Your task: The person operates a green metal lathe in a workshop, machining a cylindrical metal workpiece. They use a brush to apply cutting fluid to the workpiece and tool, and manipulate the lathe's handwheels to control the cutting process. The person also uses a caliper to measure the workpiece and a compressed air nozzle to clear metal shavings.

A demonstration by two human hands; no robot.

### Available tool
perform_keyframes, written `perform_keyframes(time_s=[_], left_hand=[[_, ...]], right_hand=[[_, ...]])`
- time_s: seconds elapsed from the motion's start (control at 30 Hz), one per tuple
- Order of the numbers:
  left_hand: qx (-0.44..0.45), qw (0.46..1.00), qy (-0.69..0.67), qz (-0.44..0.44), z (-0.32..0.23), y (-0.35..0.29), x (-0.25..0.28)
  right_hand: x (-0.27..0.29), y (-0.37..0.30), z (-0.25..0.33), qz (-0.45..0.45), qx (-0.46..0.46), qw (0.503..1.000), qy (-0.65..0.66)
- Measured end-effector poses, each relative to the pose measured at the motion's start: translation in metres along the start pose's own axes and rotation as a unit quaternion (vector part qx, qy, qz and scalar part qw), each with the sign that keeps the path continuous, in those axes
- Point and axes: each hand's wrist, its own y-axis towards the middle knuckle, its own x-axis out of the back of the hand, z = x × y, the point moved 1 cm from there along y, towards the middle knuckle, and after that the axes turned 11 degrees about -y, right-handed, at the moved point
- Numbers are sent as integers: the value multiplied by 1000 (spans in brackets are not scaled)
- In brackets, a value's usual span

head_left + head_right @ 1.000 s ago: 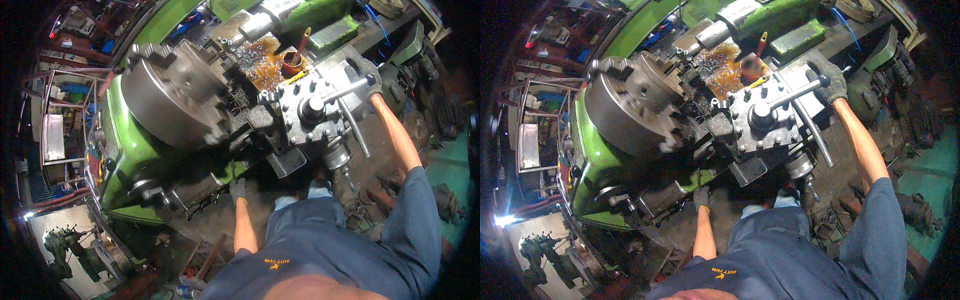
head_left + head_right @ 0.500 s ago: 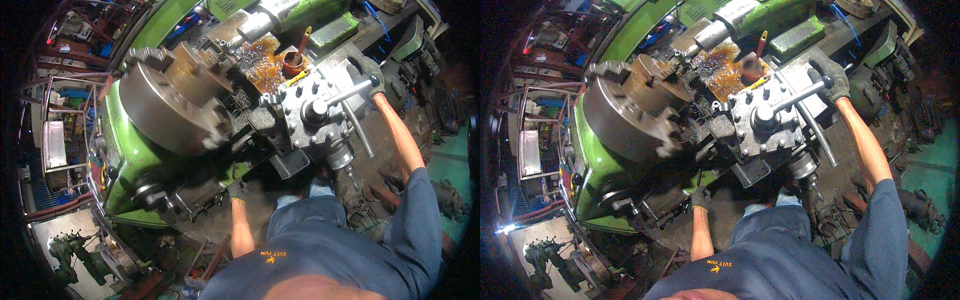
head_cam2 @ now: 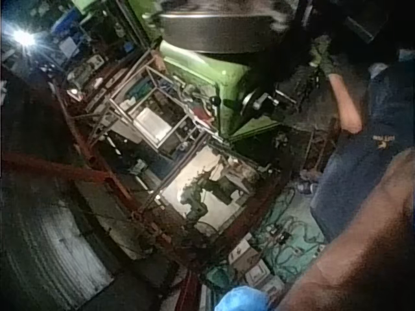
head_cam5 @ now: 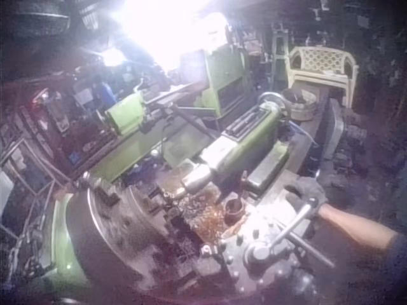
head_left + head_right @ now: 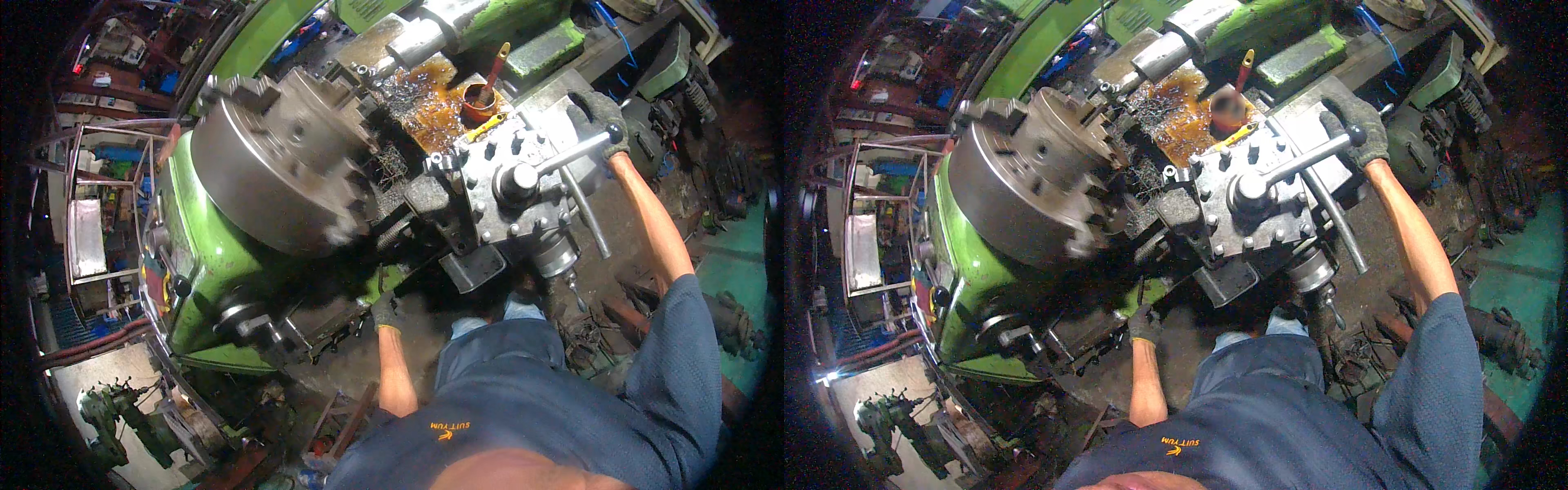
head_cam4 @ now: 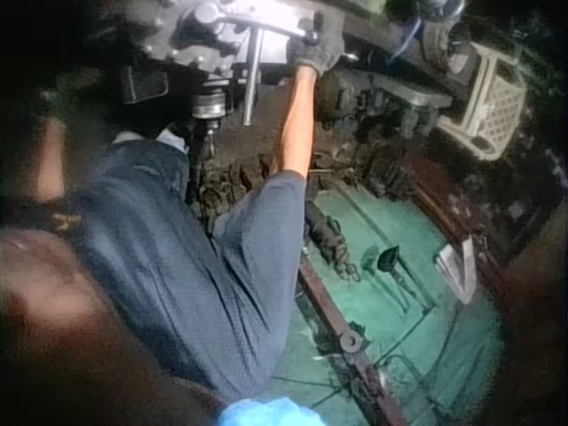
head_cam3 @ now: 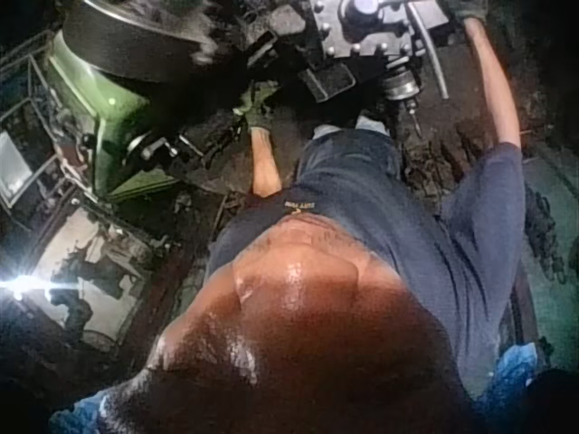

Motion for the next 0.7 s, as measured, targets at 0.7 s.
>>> perform_keyframes(time_s=[0.7], left_hand=[[-18,999,-35,-6,-1,-23,-14]], right_hand=[[3,0,3,31,-33,999,1]])
